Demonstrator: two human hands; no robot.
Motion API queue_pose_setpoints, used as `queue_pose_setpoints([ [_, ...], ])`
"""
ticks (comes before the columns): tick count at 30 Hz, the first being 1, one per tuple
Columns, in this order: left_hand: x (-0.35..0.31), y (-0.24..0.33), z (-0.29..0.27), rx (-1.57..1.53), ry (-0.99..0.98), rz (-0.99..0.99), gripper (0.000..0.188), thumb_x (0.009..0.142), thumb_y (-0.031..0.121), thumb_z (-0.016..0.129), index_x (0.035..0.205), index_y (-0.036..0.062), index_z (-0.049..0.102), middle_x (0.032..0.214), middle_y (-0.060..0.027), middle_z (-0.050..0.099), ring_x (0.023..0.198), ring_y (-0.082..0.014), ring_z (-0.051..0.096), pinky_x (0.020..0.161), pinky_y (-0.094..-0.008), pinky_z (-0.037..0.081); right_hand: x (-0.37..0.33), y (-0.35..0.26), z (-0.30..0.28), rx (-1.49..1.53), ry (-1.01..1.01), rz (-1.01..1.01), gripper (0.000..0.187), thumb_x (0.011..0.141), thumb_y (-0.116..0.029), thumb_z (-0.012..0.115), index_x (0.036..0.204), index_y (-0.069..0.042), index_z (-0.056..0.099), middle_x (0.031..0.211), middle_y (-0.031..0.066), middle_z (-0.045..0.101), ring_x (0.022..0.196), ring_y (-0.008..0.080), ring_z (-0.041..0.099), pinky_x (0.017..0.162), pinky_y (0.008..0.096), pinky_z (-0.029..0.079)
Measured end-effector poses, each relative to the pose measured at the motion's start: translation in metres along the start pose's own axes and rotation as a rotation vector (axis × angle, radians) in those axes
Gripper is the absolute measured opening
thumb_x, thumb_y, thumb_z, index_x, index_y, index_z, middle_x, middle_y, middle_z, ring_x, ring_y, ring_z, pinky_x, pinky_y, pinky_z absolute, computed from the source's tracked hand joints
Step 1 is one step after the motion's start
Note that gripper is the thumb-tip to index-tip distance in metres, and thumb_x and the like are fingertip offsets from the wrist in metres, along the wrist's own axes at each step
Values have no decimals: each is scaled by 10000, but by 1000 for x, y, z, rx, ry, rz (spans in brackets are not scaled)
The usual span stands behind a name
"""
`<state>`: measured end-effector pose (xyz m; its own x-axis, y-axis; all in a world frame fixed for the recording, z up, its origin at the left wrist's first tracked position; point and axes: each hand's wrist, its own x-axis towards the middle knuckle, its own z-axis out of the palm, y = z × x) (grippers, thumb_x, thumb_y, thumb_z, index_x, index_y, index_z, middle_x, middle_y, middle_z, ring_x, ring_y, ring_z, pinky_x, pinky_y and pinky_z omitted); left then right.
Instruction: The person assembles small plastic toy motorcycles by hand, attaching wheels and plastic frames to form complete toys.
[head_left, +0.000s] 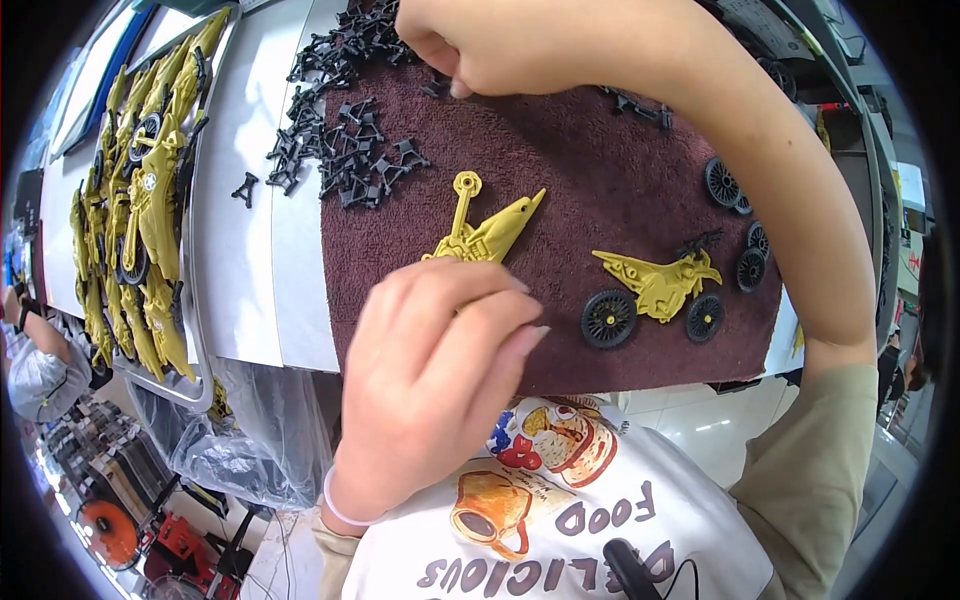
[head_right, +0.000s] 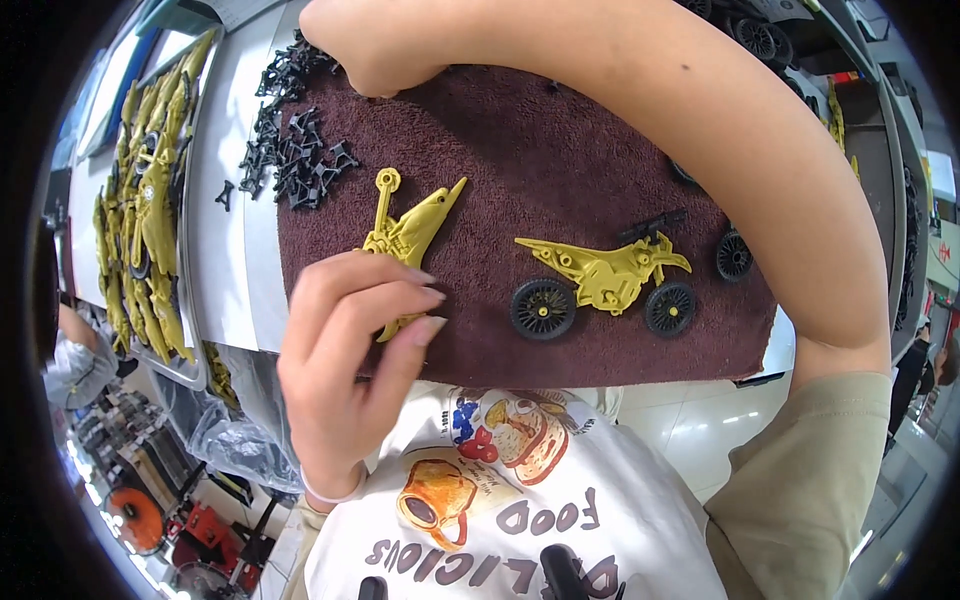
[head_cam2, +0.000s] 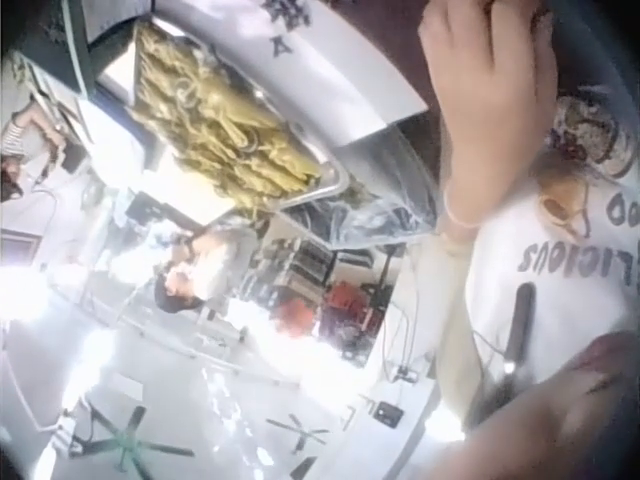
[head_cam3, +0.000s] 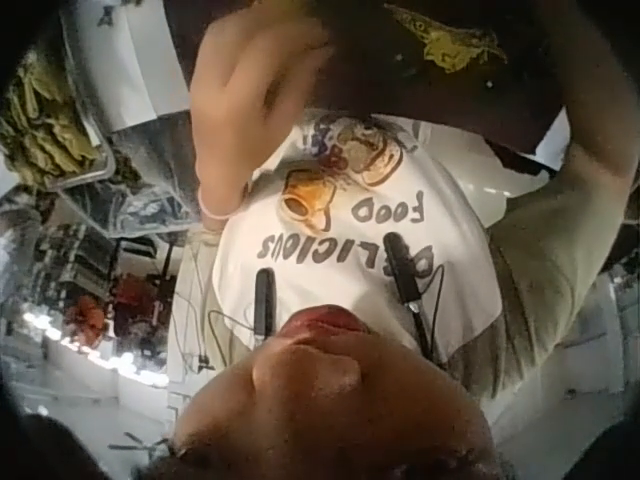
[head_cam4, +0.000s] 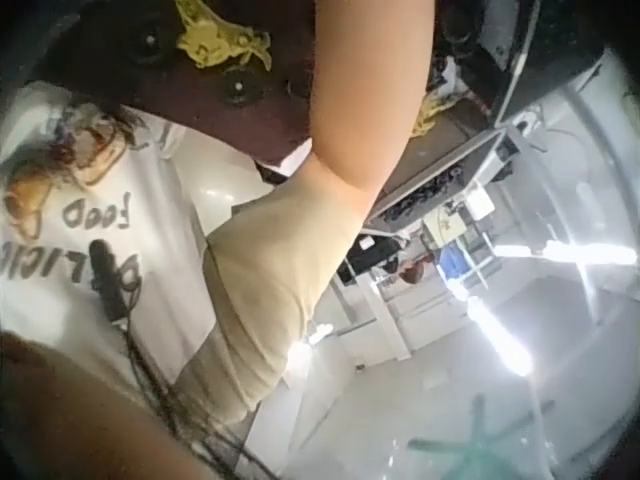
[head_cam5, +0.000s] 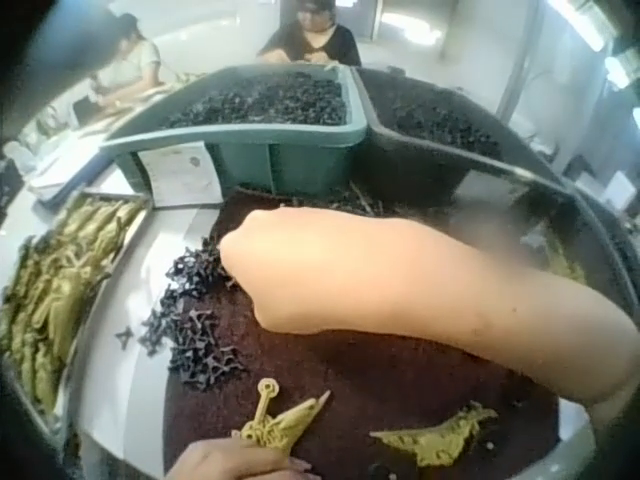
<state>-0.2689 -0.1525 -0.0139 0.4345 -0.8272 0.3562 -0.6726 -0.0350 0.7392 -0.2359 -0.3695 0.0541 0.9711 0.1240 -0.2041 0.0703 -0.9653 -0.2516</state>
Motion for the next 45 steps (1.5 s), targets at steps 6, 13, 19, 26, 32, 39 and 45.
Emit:
queue_pose_setpoints([
  [6, 5, 12, 20, 111, 21, 163, 257, 657, 44, 722, 887, 70, 611, 922, -39, 601, 862, -229, 595, 793, -357, 432, -28, 15, 23, -117, 186, -190, 120, 730, -20, 572, 777, 79, 623, 794, 275, 622, 786, 423, 629, 703, 403, 521],
  [13, 10, 23, 39, -187, -57, 157, 230, 719, -8, 724, 935, 8, 647, 938, -115, 619, 876, -271, 611, 742, -348, 487, -145, -12, 14, 430, 526, 370, 106, 846, -6, 631, 941, 5, 677, 859, 52, 627, 684, 84, 568, 589, 208, 441],
  [19, 22, 21, 65, -89, -23, 186, 250, 754, 5, 704, 998, 26, 659, 980, -123, 602, 885, -295, 597, 771, -361, 479, -223, -52, 75, 706, 714, 500, 178, 729, 131, 664, 885, 48, 675, 923, 146, 640, 829, 174, 627, 724, 238, 515],
  [26, 45, 21, 77, 80, -114, 175, 164, 724, 1, 708, 870, 24, 636, 848, -70, 609, 772, -230, 583, 685, -317, 452, -221, -93, 131, 566, 876, 702, 252, 697, 221, 660, 887, 55, 671, 883, 131, 650, 755, 121, 608, 630, 186, 457],
  [32, 51, 56, 71, 96, -200, -104, 212, 712, -6, 723, 900, 24, 631, 845, -45, 607, 739, -172, 563, 679, -278, 454, -211, -94, 147, 440, 991, 652, 273, 699, 212, 694, 926, 65, 662, 834, 110, 642, 692, 98, 585, 608, 180, 441],
  [39, 48, 48, 75, 81, -207, -43, 190, 721, 16, 725, 883, 24, 627, 825, -43, 609, 728, -183, 558, 671, -288, 449, -212, -93, 159, 367, 1004, 633, 289, 677, 214, 709, 922, 73, 652, 823, 133, 652, 719, 137, 616, 629, 217, 465],
  [45, 40, 21, 77, 43, -73, 193, 157, 738, -2, 711, 875, 22, 636, 830, -43, 619, 740, -176, 587, 654, -285, 447, -205, -99, 153, 297, 1030, 594, 279, 644, 220, 723, 868, 70, 651, 812, 150, 658, 685, 156, 618, 599, 234, 461],
])
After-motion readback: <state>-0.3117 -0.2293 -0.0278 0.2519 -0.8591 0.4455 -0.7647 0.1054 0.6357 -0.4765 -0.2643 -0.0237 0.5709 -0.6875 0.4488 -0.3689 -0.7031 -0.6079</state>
